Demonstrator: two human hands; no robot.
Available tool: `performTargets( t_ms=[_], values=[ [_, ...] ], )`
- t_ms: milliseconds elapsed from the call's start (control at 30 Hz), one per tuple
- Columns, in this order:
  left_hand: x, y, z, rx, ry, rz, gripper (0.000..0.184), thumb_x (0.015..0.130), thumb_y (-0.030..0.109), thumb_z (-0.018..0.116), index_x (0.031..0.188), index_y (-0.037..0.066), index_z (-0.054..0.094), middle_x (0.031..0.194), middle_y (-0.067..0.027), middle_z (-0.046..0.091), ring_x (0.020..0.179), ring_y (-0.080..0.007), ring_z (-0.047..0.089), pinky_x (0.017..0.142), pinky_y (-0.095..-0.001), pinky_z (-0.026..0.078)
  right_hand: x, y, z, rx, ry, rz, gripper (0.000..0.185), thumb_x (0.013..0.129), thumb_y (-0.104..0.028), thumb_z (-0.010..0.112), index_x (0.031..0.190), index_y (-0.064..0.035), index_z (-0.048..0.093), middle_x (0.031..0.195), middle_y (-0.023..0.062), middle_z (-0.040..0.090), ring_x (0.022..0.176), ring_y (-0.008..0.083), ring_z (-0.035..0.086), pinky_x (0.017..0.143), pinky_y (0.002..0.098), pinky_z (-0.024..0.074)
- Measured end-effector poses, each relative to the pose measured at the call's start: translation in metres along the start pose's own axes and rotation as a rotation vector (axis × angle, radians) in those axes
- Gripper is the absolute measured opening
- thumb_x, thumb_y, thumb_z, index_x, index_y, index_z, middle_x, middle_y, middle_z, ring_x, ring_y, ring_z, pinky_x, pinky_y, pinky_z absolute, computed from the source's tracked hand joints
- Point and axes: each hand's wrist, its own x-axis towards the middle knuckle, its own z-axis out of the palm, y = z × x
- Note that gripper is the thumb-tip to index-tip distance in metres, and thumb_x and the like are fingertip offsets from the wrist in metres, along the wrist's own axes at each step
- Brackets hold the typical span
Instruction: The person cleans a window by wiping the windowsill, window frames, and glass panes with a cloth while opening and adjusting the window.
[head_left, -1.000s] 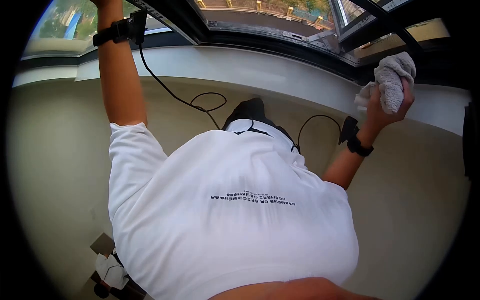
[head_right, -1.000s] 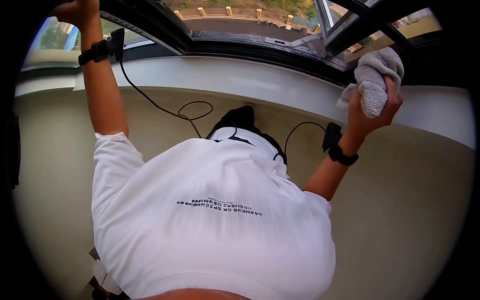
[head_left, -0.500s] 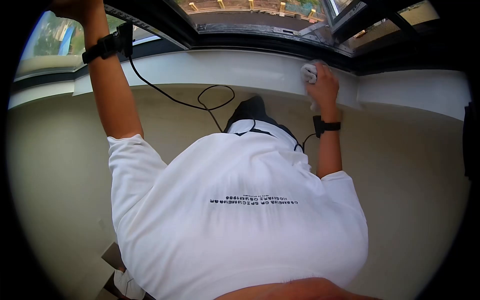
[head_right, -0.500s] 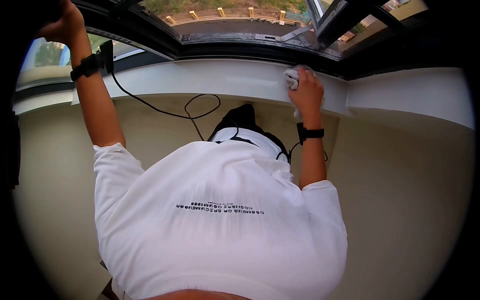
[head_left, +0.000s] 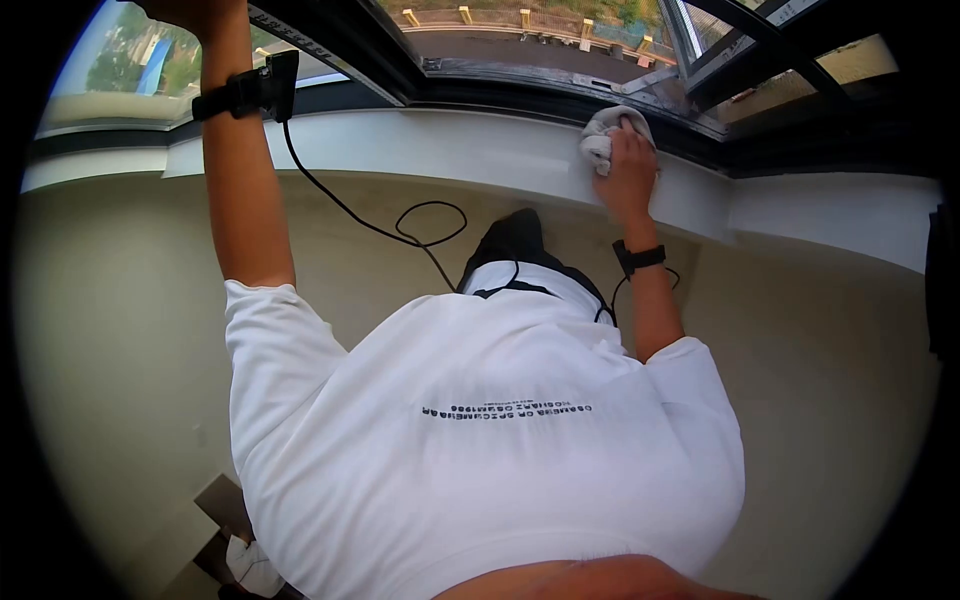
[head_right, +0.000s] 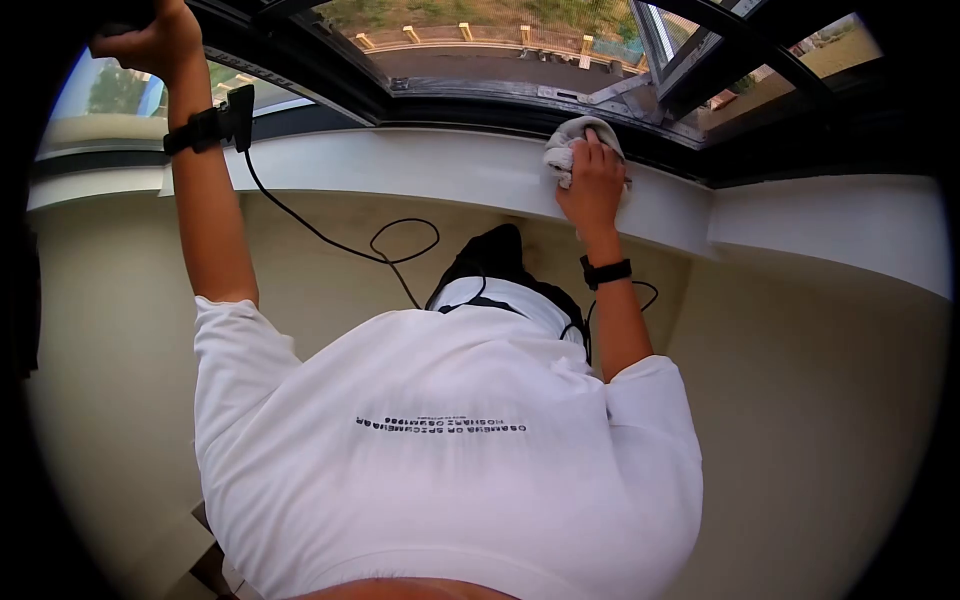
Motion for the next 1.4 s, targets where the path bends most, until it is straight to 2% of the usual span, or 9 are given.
performTargets(
  t_ms=[233, 333, 400, 467, 567, 700, 1000, 1333, 1400],
  values=[
    [-0.005, 0.023, 0.011, -0.075, 0.272, 0.077, 0.08, 0.096, 0.043, 0.07, 0.152, -0.002, 0.035, 0.143, -0.025, 0.052, 0.131, -0.0358, 0.054, 0.111, -0.0444, 0.046, 0.021, -0.057, 0.029, 0.341, -0.256, -0.391, 0.048, 0.064, -0.005, 0.076, 0.111, -0.01, 0.065, 0.131, 0.0069, 0.066, 0.119, 0.0317, 0.058, 0.104, 0.046, 0.0413],
    [0.002, -0.007, -0.001, -0.003, 0.011, 0.006, 0.095, 0.103, 0.058, 0.049, 0.164, 0.002, 0.004, 0.169, -0.0281, 0.007, 0.155, -0.0444, 0.014, 0.128, -0.0566, 0.018, 0.02, -0.057, 0.021, 0.362, -0.183, -0.362, 0.045, 0.065, -0.007, 0.076, 0.109, -0.0096, 0.066, 0.126, 0.0066, 0.068, 0.117, 0.0313, 0.06, 0.102, 0.0456, 0.043],
    [-0.001, 0.018, -0.005, -0.108, 0.105, -0.045, 0.113, 0.077, 0.058, 0.078, 0.15, -0.011, 0.024, 0.138, -0.0324, 0.043, 0.131, -0.0421, 0.049, 0.112, -0.0503, 0.041, 0.008, -0.052, 0.011, 0.366, -0.196, -0.246, 0.048, 0.068, -0.008, 0.077, 0.114, -0.0111, 0.064, 0.127, 0.008, 0.067, 0.116, 0.0325, 0.06, 0.1, 0.0463, 0.0442],
    [-0.013, -0.014, -0.012, 0.178, 0.046, 0.045, 0.113, 0.085, 0.066, 0.067, 0.149, -0.014, 0.021, 0.144, -0.0332, 0.031, 0.141, -0.045, 0.033, 0.115, -0.0596, 0.031, -0.004, -0.043, -0.001, 0.358, -0.132, -0.141, 0.05, 0.069, -0.012, 0.078, 0.117, -0.0123, 0.063, 0.127, 0.0086, 0.066, 0.116, 0.0326, 0.06, 0.098, 0.0468, 0.0454],
    [-0.072, 0.045, -0.014, 0.156, 0.032, -0.038, 0.077, 0.088, 0.028, 0.074, 0.141, -0.009, 0.032, 0.147, -0.0285, 0.029, 0.144, -0.0426, 0.028, 0.12, -0.0576, 0.024, -0.038, -0.023, -0.019, 0.297, 0.018, 0.039, 0.057, 0.069, -0.023, 0.081, 0.121, -0.0145, 0.061, 0.126, 0.0089, 0.063, 0.117, 0.0323, 0.061, 0.095, 0.0482, 0.0473],
    [-0.195, 0.131, -0.003, -0.341, -0.565, 0.143, 0.044, 0.097, 0.011, 0.064, 0.133, 0.0, 0.042, 0.148, -0.0239, 0.045, 0.146, -0.0417, 0.037, 0.122, -0.0567, 0.03, -0.079, 0.019, -0.055, 0.29, 0.13, 0.347, 0.063, 0.069, -0.032, 0.084, 0.124, -0.0166, 0.058, 0.123, 0.0086, 0.062, 0.112, 0.035, 0.062, 0.094, 0.0492, 0.0494],
    [-0.309, 0.24, -0.004, -0.771, -1.917, 0.199, 0.064, 0.095, 0.014, 0.067, 0.153, 0.008, 0.041, 0.16, -0.0314, 0.03, 0.151, -0.0504, 0.025, 0.121, -0.0536, 0.03, -0.103, 0.035, -0.115, -0.035, 0.254, 0.671, 0.054, 0.068, -0.034, 0.082, 0.113, -0.0123, 0.062, 0.104, 0.0143, 0.07, 0.101, 0.0377, 0.065, 0.091, 0.0468, 0.0517],
    [-0.278, 0.244, 0.051, -0.763, -2.412, 0.354, 0.061, 0.101, 0.04, 0.063, 0.155, 0.02, 0.042, 0.158, -0.0405, 0.026, 0.15, -0.0566, 0.017, 0.121, -0.0546, 0.027, -0.06, 0.07, -0.092, -0.222, 0.12, 0.716, 0.046, 0.07, -0.025, 0.076, 0.111, -0.0116, 0.063, 0.1, 0.0172, 0.072, 0.092, 0.0423, 0.067, 0.085, 0.0515, 0.0537],
    [-0.288, 0.227, 0.061, -0.894, -2.27, 0.325, 0.054, 0.101, 0.034, 0.063, 0.15, 0.016, 0.049, 0.152, -0.0313, 0.046, 0.138, -0.0485, 0.046, 0.111, -0.0484, 0.042, -0.053, 0.077, -0.093, -0.237, 0.141, 0.69, 0.038, 0.072, -0.021, 0.073, 0.108, -0.0125, 0.064, 0.091, 0.0145, 0.072, 0.095, 0.0386, 0.067, 0.077, 0.0516, 0.0553]
  ],
)
